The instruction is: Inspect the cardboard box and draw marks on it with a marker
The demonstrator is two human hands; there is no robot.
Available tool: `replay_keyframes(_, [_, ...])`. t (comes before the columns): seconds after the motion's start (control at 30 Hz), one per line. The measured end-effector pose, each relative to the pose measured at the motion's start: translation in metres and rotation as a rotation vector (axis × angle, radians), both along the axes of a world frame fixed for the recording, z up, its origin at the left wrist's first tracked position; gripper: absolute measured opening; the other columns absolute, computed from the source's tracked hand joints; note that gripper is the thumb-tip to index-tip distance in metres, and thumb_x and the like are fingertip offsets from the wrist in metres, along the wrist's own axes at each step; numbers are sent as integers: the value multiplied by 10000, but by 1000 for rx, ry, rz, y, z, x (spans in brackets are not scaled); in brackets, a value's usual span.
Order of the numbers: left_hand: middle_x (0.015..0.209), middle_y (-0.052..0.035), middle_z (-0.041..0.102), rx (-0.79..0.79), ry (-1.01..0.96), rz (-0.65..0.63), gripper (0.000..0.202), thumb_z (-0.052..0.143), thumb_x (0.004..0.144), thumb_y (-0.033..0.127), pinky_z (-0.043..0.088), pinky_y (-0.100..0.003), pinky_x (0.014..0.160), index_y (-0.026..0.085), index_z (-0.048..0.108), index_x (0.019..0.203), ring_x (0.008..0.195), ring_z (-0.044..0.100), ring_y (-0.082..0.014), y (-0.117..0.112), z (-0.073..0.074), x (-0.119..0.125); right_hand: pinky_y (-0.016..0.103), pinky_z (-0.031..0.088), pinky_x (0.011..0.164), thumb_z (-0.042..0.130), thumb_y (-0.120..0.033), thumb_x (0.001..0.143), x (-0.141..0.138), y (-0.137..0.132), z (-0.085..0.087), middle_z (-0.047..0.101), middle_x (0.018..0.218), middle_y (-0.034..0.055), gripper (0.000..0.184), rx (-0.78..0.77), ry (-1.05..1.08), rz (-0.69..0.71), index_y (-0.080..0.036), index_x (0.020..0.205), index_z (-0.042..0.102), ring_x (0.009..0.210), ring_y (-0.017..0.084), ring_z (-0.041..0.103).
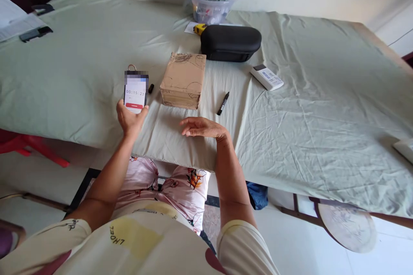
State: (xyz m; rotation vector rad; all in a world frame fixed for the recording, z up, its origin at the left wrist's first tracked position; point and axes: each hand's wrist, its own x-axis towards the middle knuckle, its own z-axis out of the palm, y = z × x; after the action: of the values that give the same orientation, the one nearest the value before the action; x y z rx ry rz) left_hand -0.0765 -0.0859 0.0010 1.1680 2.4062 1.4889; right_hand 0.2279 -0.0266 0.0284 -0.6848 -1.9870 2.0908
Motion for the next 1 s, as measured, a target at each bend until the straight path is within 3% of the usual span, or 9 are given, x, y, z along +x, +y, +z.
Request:
replay_keyframes(0.17, [1441, -324, 607, -276, 77, 37, 803, 874, 728, 301, 346, -583, 1302, 11, 528, 1391, 1470, 523, -444, 16, 19, -50, 282, 582, 847, 875, -514, 823, 1, 1, 1, 819, 1073, 82, 555, 7, -32, -60, -181, 1240, 721, 949, 149, 743])
replay_keyframes(0.27, [1468, -321, 602, -411, 146, 26, 715, 872, 772, 322, 334, -577, 1304, 6, 577, 1342, 1498, 494, -447, 17, 23, -60, 287, 576, 844, 883, -521, 816, 2, 1, 3, 813, 1055, 80, 530, 8, -21, -111, -183, 1196, 732, 936, 150, 733])
replay_keyframes(0.37, [1541, -279, 568, -475, 192, -10, 643, 852, 823, 339, 292, -604, 1320, 72, 587, 1344, 1553, 430, -454, 13, 25, -64, 294, 574, 815, 892, -551, 800, 5, 1, 4, 805, 1027, 82, 536, 13, 11, -189, -188, 1162, 736, 915, 160, 725])
replay_keyframes(0.47, [1658, -305, 433, -521, 225, -36, 813, 849, 843, 388, 214, -681, 1332, 69, 473, 1491, 1626, 309, -475, 9, 29, -64, 294, 556, 760, 885, -578, 797, 8, 3, 3, 778, 937, 63, 489, 67, 55, -326, -190, 1057, 742, 855, 160, 703])
replay_keyframes(0.57, [1732, -317, 302, -422, 237, -104, 1035, 862, 831, 391, 148, -704, 1341, 51, 301, 1630, 1671, 196, -471, 14, 31, -52, 280, 523, 697, 868, -588, 804, 12, 7, -2, 718, 830, 21, 435, 174, 83, -524, -203, 930, 710, 771, 140, 661])
replay_keyframes(0.67, [1718, -227, 394, -190, 112, -314, 1028, 869, 825, 434, 219, -597, 1366, 156, 315, 1645, 1651, 301, -408, 34, 26, -22, 268, 500, 640, 856, -601, 785, 12, 17, -14, 694, 835, 0, 455, 274, 103, -741, -231, 971, 668, 742, 139, 650])
replay_keyframes(0.8, [1671, -256, 453, -81, -120, -563, 1191, 950, 717, 514, 392, -537, 1296, 160, 289, 1641, 1564, 469, -398, 71, 5, 24, 309, 548, 666, 803, -568, 798, 6, 28, -38, 723, 1057, 37, 553, 525, 10, -1013, -278, 1223, 600, 824, 172, 677])
replay_keyframes(0.9, [1548, -247, 586, -21, -162, -631, 1107, 967, 698, 502, 482, -542, 1224, 173, 377, 1575, 1448, 598, -390, 87, -13, 46, 395, 595, 763, 751, -467, 822, -2, 29, -53, 727, 1124, 69, 563, 748, -167, -1033, -267, 1319, 577, 910, 222, 702])
replay_keyframes(1.0, [1411, -205, 686, 8, -61, -668, 898, 964, 713, 445, 499, -551, 1207, 184, 506, 1440, 1369, 659, -382, 88, -28, 51, 465, 600, 866, 723, -382, 822, -9, 28, -61, 733, 1053, 65, 487, 890, -288, -968, -246, 1276, 611, 940, 254, 697])
